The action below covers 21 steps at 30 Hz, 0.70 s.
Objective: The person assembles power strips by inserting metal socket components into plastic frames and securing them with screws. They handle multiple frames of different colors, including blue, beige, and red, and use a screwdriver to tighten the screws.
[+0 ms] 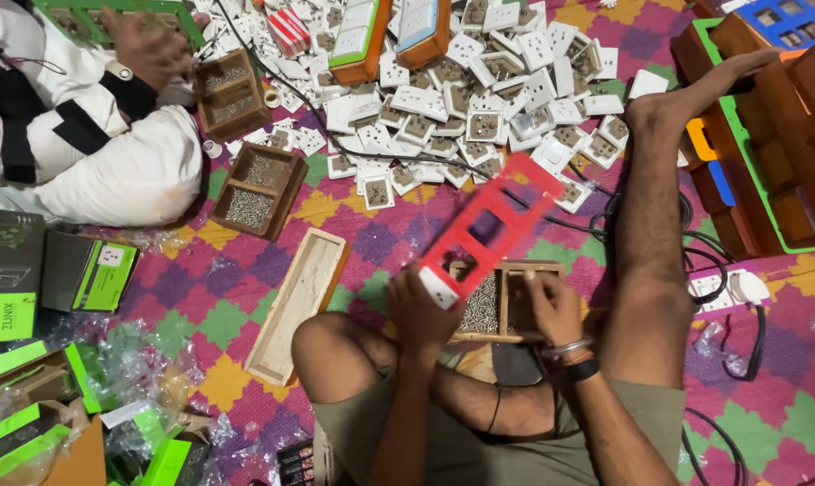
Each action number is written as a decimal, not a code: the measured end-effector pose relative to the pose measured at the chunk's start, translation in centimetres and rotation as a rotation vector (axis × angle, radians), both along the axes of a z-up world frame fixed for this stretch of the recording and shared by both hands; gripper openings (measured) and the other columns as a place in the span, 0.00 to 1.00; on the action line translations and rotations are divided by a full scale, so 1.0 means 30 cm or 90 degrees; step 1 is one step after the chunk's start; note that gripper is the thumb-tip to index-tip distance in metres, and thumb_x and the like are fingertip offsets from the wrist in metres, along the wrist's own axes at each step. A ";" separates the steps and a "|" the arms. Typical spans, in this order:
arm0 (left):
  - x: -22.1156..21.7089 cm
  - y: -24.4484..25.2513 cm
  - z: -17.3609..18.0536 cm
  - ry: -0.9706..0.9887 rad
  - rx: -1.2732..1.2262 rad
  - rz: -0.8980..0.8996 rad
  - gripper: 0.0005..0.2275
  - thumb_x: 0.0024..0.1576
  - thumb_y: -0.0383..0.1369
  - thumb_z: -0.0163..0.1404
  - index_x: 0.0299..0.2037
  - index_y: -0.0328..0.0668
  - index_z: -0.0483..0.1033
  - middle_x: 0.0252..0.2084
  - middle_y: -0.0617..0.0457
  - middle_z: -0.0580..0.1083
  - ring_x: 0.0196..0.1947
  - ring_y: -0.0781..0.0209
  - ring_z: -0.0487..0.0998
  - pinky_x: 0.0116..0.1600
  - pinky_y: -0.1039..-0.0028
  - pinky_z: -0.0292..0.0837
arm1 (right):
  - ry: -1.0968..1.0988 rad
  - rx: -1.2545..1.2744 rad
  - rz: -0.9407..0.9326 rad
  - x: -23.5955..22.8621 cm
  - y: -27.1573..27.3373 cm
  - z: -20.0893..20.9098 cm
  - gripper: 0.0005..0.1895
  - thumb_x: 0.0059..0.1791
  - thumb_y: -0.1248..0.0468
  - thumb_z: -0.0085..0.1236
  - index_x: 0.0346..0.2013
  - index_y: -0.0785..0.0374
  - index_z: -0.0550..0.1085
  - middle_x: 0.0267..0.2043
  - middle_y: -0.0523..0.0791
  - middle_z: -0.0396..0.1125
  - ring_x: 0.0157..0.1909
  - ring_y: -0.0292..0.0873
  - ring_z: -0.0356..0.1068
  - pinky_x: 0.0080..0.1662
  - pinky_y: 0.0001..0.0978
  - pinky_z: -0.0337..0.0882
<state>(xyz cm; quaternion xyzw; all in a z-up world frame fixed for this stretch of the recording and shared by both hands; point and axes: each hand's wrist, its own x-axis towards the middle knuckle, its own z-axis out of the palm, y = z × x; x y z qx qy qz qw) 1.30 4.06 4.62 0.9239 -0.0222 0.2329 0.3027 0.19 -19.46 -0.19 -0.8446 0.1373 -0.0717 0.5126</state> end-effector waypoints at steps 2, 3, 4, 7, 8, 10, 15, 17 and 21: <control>0.011 0.011 -0.010 -0.018 -0.022 0.045 0.42 0.38 0.43 0.67 0.62 0.33 0.61 0.49 0.36 0.68 0.50 0.34 0.69 0.56 0.45 0.64 | -0.155 -0.084 -0.030 0.018 -0.052 0.026 0.14 0.55 0.56 0.59 0.36 0.66 0.79 0.33 0.49 0.72 0.31 0.39 0.70 0.34 0.33 0.69; 0.019 0.012 -0.014 -0.039 -0.037 0.058 0.42 0.38 0.43 0.68 0.62 0.32 0.61 0.49 0.36 0.67 0.50 0.33 0.69 0.55 0.45 0.64 | -0.235 -0.127 -0.042 0.046 -0.086 0.038 0.12 0.54 0.58 0.60 0.38 0.65 0.79 0.36 0.49 0.73 0.34 0.42 0.72 0.36 0.32 0.71; 0.026 0.012 -0.018 -0.059 -0.053 0.071 0.43 0.38 0.44 0.68 0.62 0.31 0.60 0.49 0.35 0.67 0.49 0.32 0.68 0.53 0.45 0.64 | -0.208 -0.145 -0.062 0.086 -0.120 0.046 0.10 0.53 0.60 0.62 0.39 0.65 0.78 0.38 0.50 0.73 0.36 0.45 0.73 0.38 0.34 0.72; 0.025 -0.001 -0.033 0.009 -0.043 0.088 0.41 0.38 0.45 0.68 0.60 0.33 0.63 0.49 0.36 0.68 0.50 0.33 0.69 0.54 0.45 0.65 | -0.228 -0.307 -0.064 0.249 -0.224 0.029 0.12 0.52 0.66 0.63 0.50 0.63 0.77 0.45 0.54 0.70 0.49 0.56 0.71 0.51 0.44 0.71; 0.015 -0.005 -0.036 0.005 -0.024 0.081 0.42 0.37 0.45 0.68 0.61 0.33 0.63 0.50 0.35 0.68 0.51 0.32 0.69 0.55 0.45 0.64 | -0.242 -0.378 -0.045 0.307 -0.251 0.010 0.19 0.46 0.68 0.63 0.52 0.64 0.76 0.50 0.56 0.69 0.51 0.58 0.70 0.51 0.45 0.71; 0.006 -0.008 -0.033 -0.012 0.019 0.064 0.44 0.35 0.45 0.69 0.61 0.32 0.63 0.54 0.33 0.68 0.54 0.31 0.69 0.57 0.44 0.64 | -0.278 -0.517 -0.015 0.431 -0.292 -0.034 0.32 0.36 0.71 0.62 0.57 0.64 0.74 0.59 0.62 0.68 0.56 0.64 0.68 0.52 0.46 0.71; 0.015 -0.019 -0.005 0.037 -0.001 0.040 0.43 0.35 0.46 0.68 0.60 0.34 0.64 0.52 0.37 0.69 0.54 0.35 0.69 0.58 0.46 0.65 | 0.064 -0.464 0.133 0.619 -0.404 -0.093 0.28 0.43 0.68 0.63 0.59 0.58 0.73 0.56 0.56 0.70 0.56 0.60 0.69 0.54 0.51 0.71; 0.011 -0.029 -0.011 0.023 0.004 0.055 0.42 0.36 0.47 0.68 0.59 0.34 0.64 0.52 0.38 0.69 0.54 0.35 0.69 0.57 0.46 0.65 | 0.125 -0.292 0.048 0.631 -0.440 -0.109 0.25 0.47 0.65 0.60 0.59 0.61 0.73 0.54 0.56 0.73 0.56 0.58 0.72 0.56 0.50 0.73; 0.025 -0.028 -0.015 0.003 0.007 0.060 0.39 0.41 0.49 0.68 0.59 0.34 0.66 0.51 0.40 0.69 0.53 0.36 0.70 0.56 0.47 0.66 | 0.014 0.427 -0.070 0.599 -0.459 -0.082 0.21 0.50 0.69 0.49 0.59 0.67 0.71 0.52 0.51 0.72 0.53 0.51 0.75 0.52 0.50 0.77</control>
